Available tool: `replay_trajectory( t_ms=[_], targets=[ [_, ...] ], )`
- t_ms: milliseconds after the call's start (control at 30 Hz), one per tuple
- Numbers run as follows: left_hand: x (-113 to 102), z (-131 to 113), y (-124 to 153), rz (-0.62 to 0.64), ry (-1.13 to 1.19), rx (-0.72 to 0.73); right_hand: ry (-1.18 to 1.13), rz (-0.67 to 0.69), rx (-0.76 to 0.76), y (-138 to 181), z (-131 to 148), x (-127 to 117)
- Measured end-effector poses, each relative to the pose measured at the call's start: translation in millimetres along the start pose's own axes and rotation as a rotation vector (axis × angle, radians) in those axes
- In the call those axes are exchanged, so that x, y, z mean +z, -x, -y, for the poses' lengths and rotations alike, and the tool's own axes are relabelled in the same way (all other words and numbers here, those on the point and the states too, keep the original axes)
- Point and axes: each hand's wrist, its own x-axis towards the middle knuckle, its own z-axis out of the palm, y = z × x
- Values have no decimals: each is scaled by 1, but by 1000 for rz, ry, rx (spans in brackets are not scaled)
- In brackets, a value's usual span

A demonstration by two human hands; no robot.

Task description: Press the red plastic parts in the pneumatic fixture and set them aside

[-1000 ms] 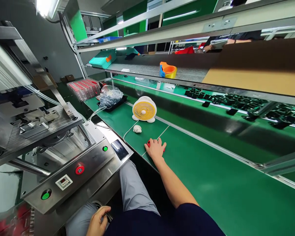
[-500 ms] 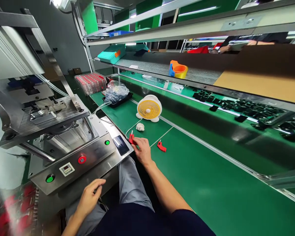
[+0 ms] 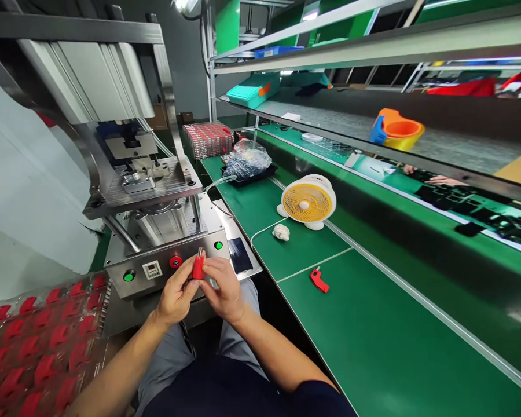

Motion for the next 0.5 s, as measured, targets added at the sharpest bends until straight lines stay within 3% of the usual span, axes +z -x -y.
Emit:
replay_trajectory(
  t_ms=[100,267,367,500],
  targets=[
    [-3,-2,6,-71,3,-68,-137,16,95,1,8,9],
    [-16,-12,5,-203,-8,-295,-135,138,87,1,15,16],
    [-40,-19,-10,-257,-122,-195,-170,159,80,2,16,15],
    [-97,-23,-56,-363,-430,69,-232,206,124,9,13,10]
  ],
)
